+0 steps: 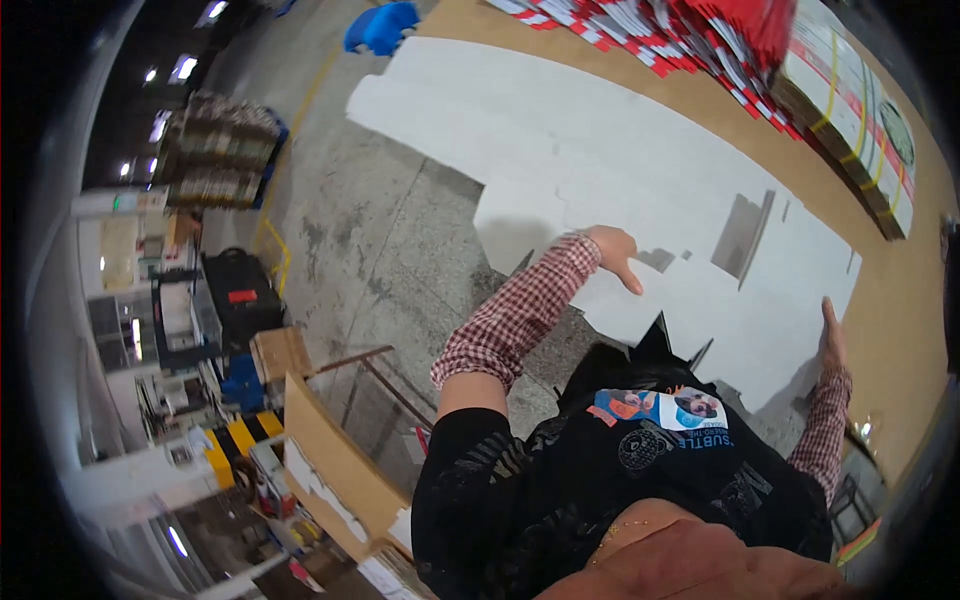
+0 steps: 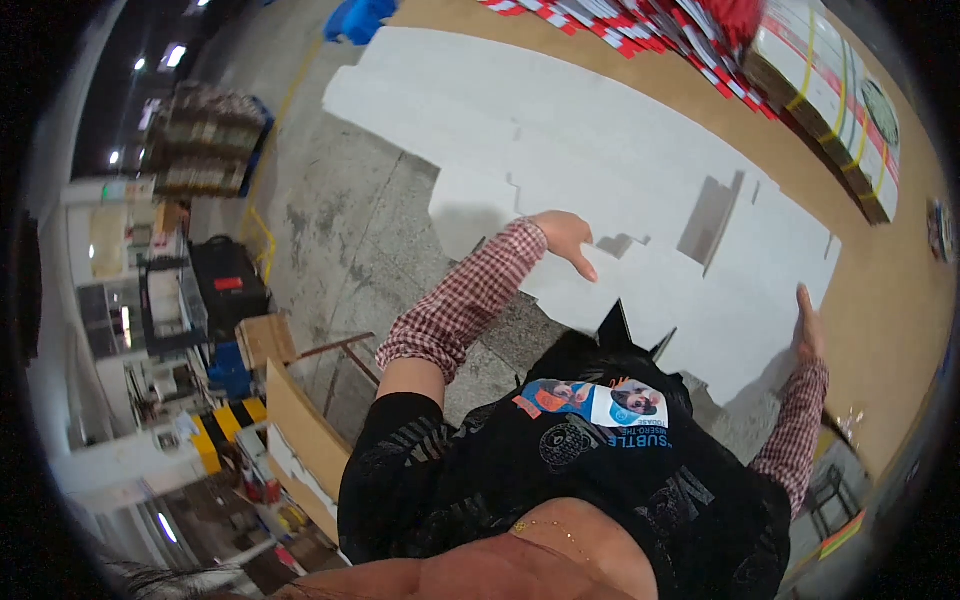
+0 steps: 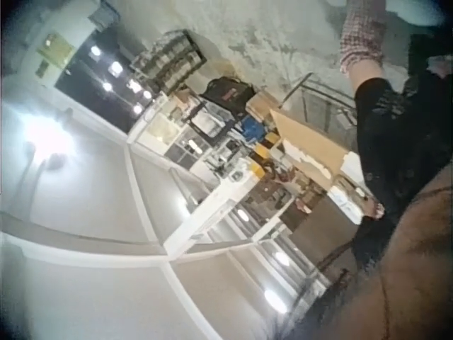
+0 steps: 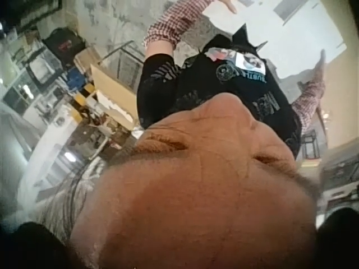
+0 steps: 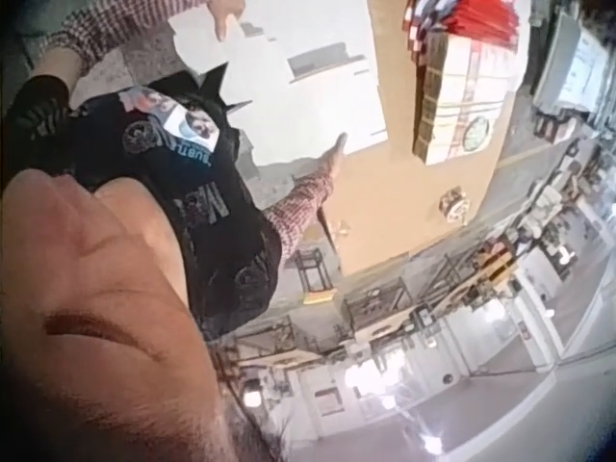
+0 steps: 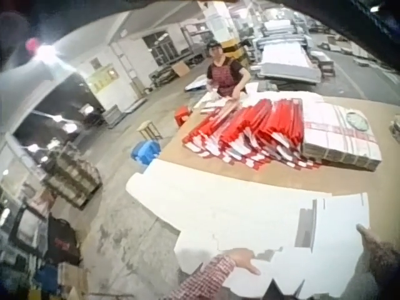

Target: Sort through a stack of white cardboard sheets on a work table.

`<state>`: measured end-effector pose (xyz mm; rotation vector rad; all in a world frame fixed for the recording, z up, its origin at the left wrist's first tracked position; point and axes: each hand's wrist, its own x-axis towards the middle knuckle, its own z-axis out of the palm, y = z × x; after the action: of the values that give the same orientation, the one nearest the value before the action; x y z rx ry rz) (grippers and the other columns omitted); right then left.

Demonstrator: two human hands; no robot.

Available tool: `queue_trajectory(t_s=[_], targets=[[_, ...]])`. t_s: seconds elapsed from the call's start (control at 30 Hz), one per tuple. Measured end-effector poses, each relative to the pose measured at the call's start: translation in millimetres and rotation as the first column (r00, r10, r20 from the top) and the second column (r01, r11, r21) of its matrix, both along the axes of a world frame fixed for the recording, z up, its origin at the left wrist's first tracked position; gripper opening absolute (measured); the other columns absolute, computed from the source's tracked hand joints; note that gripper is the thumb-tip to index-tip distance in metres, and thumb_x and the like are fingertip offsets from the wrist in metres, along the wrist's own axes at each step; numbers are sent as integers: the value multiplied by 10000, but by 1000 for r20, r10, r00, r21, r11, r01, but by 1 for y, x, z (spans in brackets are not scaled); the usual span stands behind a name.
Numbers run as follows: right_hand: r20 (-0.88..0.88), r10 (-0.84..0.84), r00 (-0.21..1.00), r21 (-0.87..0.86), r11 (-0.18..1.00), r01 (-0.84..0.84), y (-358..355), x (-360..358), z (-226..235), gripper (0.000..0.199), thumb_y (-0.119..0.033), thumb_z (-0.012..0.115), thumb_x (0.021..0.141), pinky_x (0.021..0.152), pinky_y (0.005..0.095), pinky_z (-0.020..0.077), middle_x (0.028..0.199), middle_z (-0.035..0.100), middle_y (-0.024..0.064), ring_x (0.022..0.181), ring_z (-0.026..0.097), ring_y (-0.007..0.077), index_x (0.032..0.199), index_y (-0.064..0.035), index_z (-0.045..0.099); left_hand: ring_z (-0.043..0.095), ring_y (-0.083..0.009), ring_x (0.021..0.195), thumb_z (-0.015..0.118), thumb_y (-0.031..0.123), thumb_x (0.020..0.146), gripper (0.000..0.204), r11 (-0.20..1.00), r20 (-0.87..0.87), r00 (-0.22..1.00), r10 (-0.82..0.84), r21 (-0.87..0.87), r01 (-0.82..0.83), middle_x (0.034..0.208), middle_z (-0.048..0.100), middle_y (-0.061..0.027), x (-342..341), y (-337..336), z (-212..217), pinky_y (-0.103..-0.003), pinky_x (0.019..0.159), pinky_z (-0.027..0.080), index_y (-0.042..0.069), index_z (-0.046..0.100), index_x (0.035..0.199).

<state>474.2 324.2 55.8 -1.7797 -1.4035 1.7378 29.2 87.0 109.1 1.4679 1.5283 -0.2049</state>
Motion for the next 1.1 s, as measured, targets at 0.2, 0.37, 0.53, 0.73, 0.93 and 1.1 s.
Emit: queue_trajectory(t_s=[0.2, 0.37, 0.53, 0.73, 0.93, 1.1], targets=[[58, -1, 998, 17, 1000, 0, -6, -49, 7, 767, -449, 613, 752, 1020, 312, 196, 1310, 351, 115, 1224, 294, 202, 1257, 60, 338, 607, -279, 806, 645, 603, 567, 692, 996, 75, 994, -78, -36, 81, 837, 630, -173, -43, 17, -7, -350, 719, 464, 16, 639, 932], [162, -60, 985, -14, 998, 63, -15, -39, 7, 887, -525, 646, 676, 1021, 329, 192, 1302, 344, 177, 1242, 267, 241, 1246, 82, 340, 594, -291, 842, 641, 618, 565, 756, 983, 15, 998, -63, -169, 65, 884, 623, -181, -38, 24, 10, -361, 743, 461, -25, 617, 963], [145, -73, 987, -49, 996, 81, -19, -28, -3, 979, -562, 658, 640, 1023, 344, 186, 1317, 304, 213, 1254, 244, 258, 1268, 91, 288, 575, -295, 905, 642, 627, 558, 828, 992, -14, 996, -92, -91, 90, 955, 602, -203, -34, 24, -3, -355, 789, 450, -53, 577, 1026], [221, -56, 974, -73, 995, 73, -29, -37, 12, 935, -597, 629, 643, 1029, 337, 171, 1336, 300, 184, 1268, 230, 236, 1268, 37, 343, 572, -297, 916, 652, 620, 550, 841, 993, -42, 997, -71, -97, 67, 970, 597, -207, -37, 20, 0, -355, 798, 448, -56, 567, 1044], [118, -31, 993, -70, 997, 40, -28, -27, 12, 975, -578, 656, 626, 1022, 346, 198, 1326, 310, 198, 1249, 266, 254, 1263, 77, 315, 548, -281, 975, 660, 625, 535, 879, 983, -48, 994, -100, -157, 91, 1046, 572, -176, -33, 28, 1, -358, 840, 433, -37, 530, 1100], [160, -56, 986, -74, 995, 69, -30, -37, 20, 959, -561, 665, 628, 1024, 335, 196, 1323, 320, 184, 1246, 274, 249, 1263, 69, 321, 579, -293, 908, 665, 613, 538, 836, 994, -26, 997, -67, -82, 65, 966, 604, -192, -36, 21, -3, -357, 799, 453, -49, 572, 1041]])
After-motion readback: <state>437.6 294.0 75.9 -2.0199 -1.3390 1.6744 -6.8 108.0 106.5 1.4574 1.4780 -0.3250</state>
